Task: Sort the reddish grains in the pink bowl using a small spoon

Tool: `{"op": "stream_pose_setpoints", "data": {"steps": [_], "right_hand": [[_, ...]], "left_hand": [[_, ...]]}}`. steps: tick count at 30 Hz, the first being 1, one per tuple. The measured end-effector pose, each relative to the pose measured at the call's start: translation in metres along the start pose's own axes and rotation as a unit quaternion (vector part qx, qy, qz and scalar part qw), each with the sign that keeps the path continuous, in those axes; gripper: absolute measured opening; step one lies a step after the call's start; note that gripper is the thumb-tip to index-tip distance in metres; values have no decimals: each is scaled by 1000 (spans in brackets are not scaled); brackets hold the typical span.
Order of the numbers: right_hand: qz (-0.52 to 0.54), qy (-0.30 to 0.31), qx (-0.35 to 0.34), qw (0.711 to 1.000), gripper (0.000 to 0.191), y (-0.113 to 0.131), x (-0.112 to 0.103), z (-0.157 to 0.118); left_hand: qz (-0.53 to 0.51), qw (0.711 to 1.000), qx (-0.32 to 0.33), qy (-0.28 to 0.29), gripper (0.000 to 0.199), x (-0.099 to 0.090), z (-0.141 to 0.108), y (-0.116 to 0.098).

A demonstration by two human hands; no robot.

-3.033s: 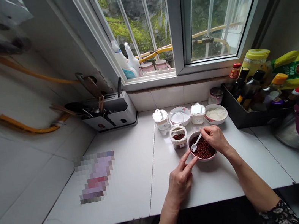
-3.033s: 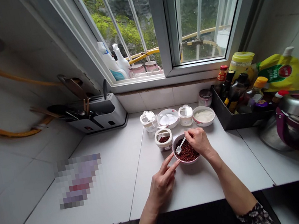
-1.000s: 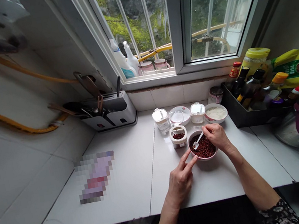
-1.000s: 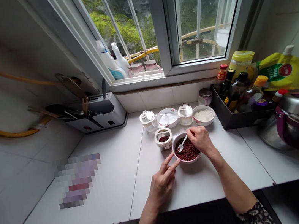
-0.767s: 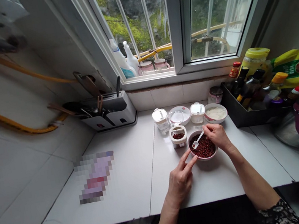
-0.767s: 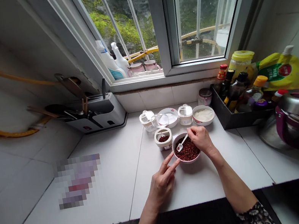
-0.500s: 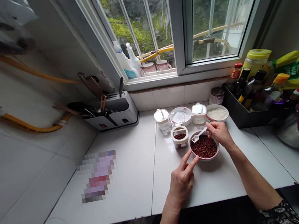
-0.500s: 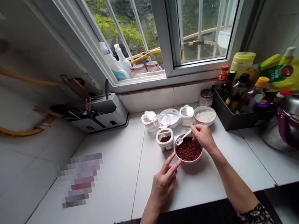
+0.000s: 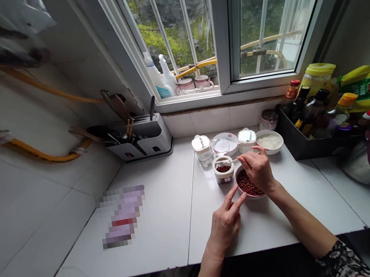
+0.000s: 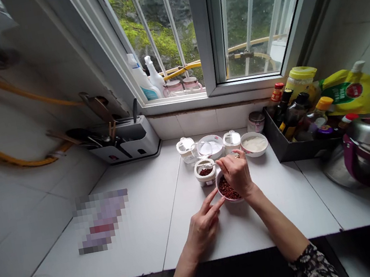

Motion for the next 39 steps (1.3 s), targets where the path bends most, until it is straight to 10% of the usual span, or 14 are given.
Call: {"op": "stream_pose_setpoints", "data": {"steps": [6, 11, 19, 31, 39], "right_hand": [[36, -89, 57, 994, 39, -31, -35, -2], [14, -43, 85, 995, 40, -63, -34, -13], [-17, 76, 36, 996, 39, -47, 6, -27], [38, 45, 165, 984, 46, -79, -7, -27], [17, 66, 97, 993, 42, -59, 5, -29]], "left_hand": [[8, 1000, -5, 5, 67, 1, 0, 1], [3, 1000, 4, 3, 69, -1, 1, -1], [14, 1000, 2, 9, 71, 1, -1, 1], [16, 1000, 1, 4, 70, 0, -1, 1], [27, 1000, 0, 10, 69, 3, -3, 4]]}}
Point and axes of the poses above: each hand's wrist, its own z-axis towards the middle knuckle, its own x-axis out of the palm, y = z × x, the point moved 9 cm from there along z, towards the middle knuckle, and after that the axes turned 8 degrees about -y, right-handed, at the moved point
